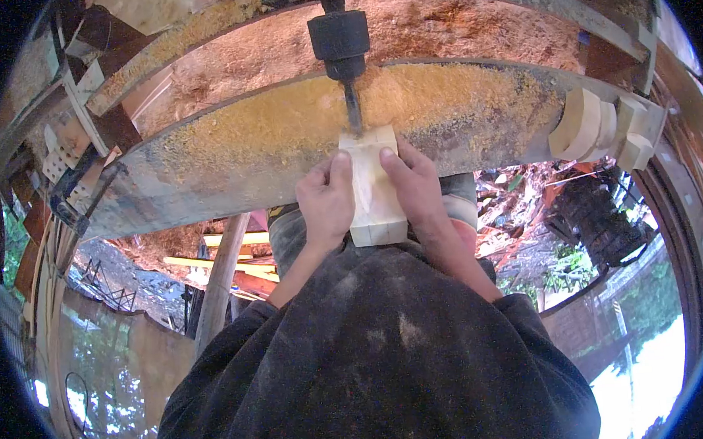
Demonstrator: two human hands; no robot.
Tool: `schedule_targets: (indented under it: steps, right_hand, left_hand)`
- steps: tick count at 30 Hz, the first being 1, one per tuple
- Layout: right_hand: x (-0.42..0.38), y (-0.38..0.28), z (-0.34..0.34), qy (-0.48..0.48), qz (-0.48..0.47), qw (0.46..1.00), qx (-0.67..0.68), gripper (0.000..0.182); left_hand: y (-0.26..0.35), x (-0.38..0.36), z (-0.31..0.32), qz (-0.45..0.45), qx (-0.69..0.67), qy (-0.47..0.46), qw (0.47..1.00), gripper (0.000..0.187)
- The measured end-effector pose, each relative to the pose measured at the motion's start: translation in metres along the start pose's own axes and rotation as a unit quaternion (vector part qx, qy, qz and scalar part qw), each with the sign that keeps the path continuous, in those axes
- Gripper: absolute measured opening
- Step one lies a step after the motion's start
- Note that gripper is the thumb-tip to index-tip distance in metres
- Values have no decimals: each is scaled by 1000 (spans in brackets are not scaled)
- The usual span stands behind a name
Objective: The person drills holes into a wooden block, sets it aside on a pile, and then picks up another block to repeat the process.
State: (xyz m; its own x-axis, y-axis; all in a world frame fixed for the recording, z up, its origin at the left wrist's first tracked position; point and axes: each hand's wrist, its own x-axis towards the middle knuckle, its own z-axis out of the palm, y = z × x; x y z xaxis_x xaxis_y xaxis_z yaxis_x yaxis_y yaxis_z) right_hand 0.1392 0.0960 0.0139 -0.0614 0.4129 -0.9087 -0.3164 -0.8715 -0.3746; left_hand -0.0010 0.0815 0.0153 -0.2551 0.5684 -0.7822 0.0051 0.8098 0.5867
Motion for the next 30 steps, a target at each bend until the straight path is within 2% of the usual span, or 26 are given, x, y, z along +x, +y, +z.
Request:
schedule_targets:
  steps: [4, 6, 11, 13, 17, 19, 21, 23, 26, 28, 30]
  right_hand:
    - [3, -1, 2, 0, -17, 1000, 5, 36]
    - [3, -3, 0, 21, -1, 998, -65, 37]
    - [3, -10, 4, 17, -3, 998, -60, 39]
    - [4, -10, 4, 12, 5, 998, -59, 39]
    - [4, -16, 7, 4, -7, 998, -55, 43]
    - [2, -17, 7, 4, -11, 997, -73, 44]
    - [2, -16, 9, -4, -17, 999, -32, 44]
    - [5, -12, 7, 5, -20, 999, -47, 43]
    - [2, 3, -5, 12, -9, 996, -84, 42]
    - [-2, 19, -14, 6, -4, 994, -109, 41]
    - [-21, 39, -20, -21, 8, 999, -33, 40]
  left_hand:
    - [9, 3, -2, 11, 16, -15, 1000, 30]
    - [9, 4, -1, 15, 7, -9, 1000, 30]
    - [10, 6, 0, 14, -9, -3, 1000, 30]
    - [20, 6, -3, 18, 64, -1, 998, 31]
    - [19, 6, 0, 26, 72, 9, 997, 32]
    - [5, 9, 3, 42, 45, 28, 998, 41]
    - [7, 10, 2, 53, 67, 30, 996, 41]
    - [7, 8, -1, 62, 89, 33, 994, 41]
    - [6, 1, -6, 31, 27, -17, 999, 32]
    - [-7, -12, -7, 50, 98, -27, 994, 31]
    - [-26, -30, -8, 51, 100, -12, 994, 32]
